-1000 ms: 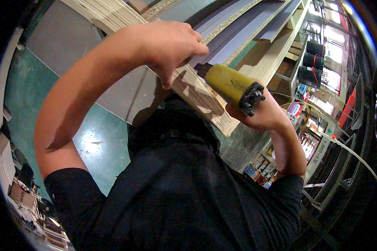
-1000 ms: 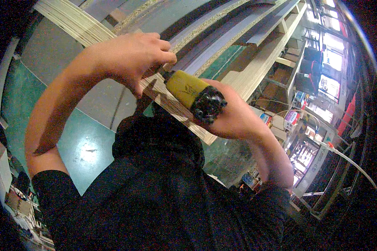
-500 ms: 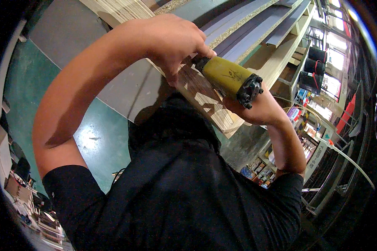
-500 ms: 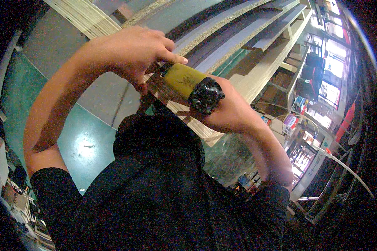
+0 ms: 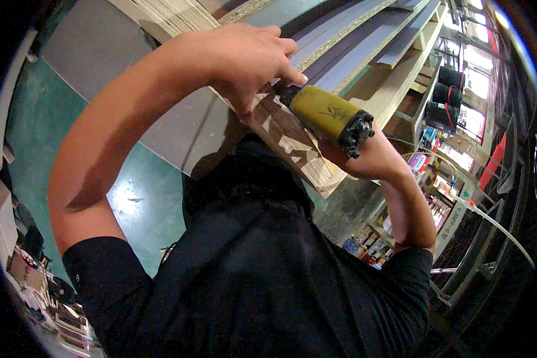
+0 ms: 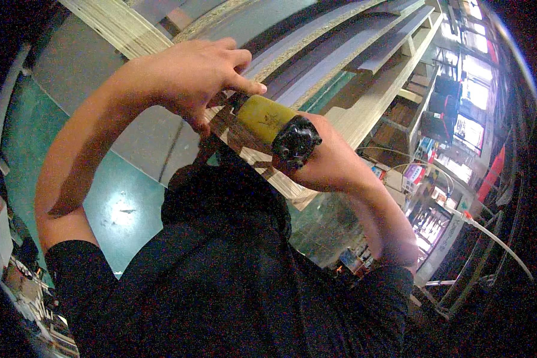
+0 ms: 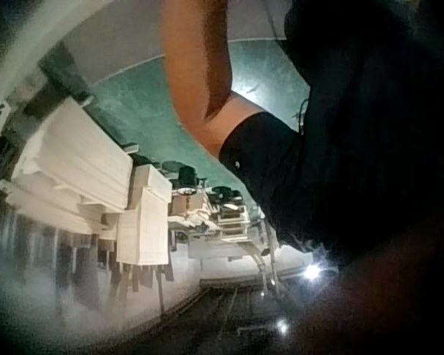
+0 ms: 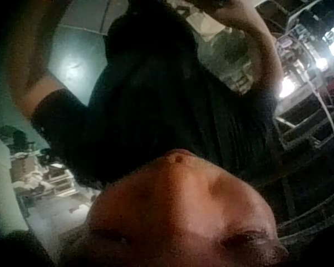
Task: The person assembles a large wooden frame structure by attaching small wooden blocks to the frame using a pneumatic nail gun. They position the blocks and drive nails into them to secure the components together in a workshop setting.
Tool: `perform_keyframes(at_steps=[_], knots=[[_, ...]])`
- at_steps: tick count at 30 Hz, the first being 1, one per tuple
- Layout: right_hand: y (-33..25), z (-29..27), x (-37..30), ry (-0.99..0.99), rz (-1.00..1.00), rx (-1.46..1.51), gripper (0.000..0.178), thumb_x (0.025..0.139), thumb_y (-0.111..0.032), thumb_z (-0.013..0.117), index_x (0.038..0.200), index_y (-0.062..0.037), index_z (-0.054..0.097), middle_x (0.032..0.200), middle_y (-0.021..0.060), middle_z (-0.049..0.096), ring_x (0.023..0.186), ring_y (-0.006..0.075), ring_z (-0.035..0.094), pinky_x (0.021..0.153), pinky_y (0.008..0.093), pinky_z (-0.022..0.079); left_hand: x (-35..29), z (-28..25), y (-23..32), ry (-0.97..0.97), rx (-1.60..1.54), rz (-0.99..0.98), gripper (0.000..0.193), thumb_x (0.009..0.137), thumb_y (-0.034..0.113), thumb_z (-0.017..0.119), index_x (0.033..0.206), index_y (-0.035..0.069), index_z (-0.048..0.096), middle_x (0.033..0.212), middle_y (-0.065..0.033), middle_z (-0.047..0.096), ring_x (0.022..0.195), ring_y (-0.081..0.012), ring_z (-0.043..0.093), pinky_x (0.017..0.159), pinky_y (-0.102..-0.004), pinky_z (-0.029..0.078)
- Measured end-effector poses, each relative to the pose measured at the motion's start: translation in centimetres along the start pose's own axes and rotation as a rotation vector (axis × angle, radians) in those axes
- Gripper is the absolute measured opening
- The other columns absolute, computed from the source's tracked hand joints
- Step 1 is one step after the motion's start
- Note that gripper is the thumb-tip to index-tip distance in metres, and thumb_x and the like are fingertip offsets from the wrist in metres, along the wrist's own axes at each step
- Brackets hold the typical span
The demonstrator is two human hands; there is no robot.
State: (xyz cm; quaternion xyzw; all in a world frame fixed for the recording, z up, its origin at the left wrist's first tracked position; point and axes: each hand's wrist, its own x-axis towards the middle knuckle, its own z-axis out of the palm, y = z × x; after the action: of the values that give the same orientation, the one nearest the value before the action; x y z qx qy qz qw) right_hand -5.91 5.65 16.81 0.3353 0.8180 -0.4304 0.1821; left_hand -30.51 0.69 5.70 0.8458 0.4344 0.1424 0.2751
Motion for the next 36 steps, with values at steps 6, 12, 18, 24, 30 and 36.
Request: perform_keyframes(at_steps=[6,12,18,24,30,36], knots=[[0.4,0.8,-1.8,0.010,0.067,0.069,0.041,0.081,-0.017,0.075,0.119,-0.0026,0.065,0.105,0.0175,0.072,0.099,0.0329,0.070,0.089,0.0405,0.055,0.1,0.5,0.2,0.008,0.028,0.000,0.104,0.047,0.036,0.100,0.144,0.029,0.062,0.115,-0.0107,0.059,0.110,-0.0340,0.056,0.090,-0.0451,0.052],[1.1,1.1,-5.2,-0.107,0.099,0.244,0.041,0.087,-0.020,0.076,0.122,-0.0029,0.065,0.100,0.0146,0.071,0.092,0.0225,0.067,0.086,0.0381,0.054,-1.0,-0.1,0.7,0.069,0.048,0.014,0.110,0.045,0.030,0.101,0.146,0.027,0.058,0.125,-0.0114,0.058,0.119,-0.0351,0.055,0.099,-0.0452,0.051],[1.9,1.5,-7.7,-0.052,-0.058,0.399,0.038,0.089,-0.014,0.075,0.124,-0.0024,0.064,0.093,0.0055,0.069,0.078,0.0145,0.063,0.071,0.0333,0.054,-6.1,-1.9,-0.3,0.372,0.331,-0.118,0.108,0.045,0.027,0.100,0.144,0.014,0.057,0.150,-0.0168,0.048,0.138,-0.0385,0.047,0.115,-0.0451,0.042],[-1.5,0.9,-6.6,-0.020,0.103,0.498,0.046,0.091,-0.011,0.074,0.134,-0.0051,0.062,0.091,0.0017,0.067,0.070,0.0096,0.059,0.061,0.0288,0.050,-7.7,-3.9,-4.8,0.171,0.125,-0.189,0.108,0.046,0.022,0.099,0.144,0.012,0.056,0.139,-0.0139,0.059,0.127,-0.0372,0.057,0.107,-0.0443,0.048],[-6.1,-1.1,-0.1,0.008,0.220,0.377,0.054,0.085,-0.009,0.075,0.136,-0.0040,0.059,0.099,0.0050,0.068,0.070,0.0107,0.060,0.063,0.0298,0.052,-6.6,-5.2,-7.6,0.162,0.067,0.015,0.106,0.048,0.019,0.098,0.144,0.012,0.055,0.120,-0.0125,0.065,0.111,-0.0377,0.064,0.091,-0.0446,0.055],[-8.8,-2.1,6.1,-0.003,0.221,0.283,0.054,0.080,-0.005,0.072,0.133,-0.0029,0.061,0.110,0.0082,0.070,0.101,0.0198,0.064,0.095,0.0352,0.052,-6.3,-5.1,-8.9,0.120,0.113,0.092,0.104,0.051,0.026,0.097,0.145,0.010,0.055,0.111,-0.0114,0.065,0.103,-0.0358,0.066,0.087,-0.0446,0.055]])
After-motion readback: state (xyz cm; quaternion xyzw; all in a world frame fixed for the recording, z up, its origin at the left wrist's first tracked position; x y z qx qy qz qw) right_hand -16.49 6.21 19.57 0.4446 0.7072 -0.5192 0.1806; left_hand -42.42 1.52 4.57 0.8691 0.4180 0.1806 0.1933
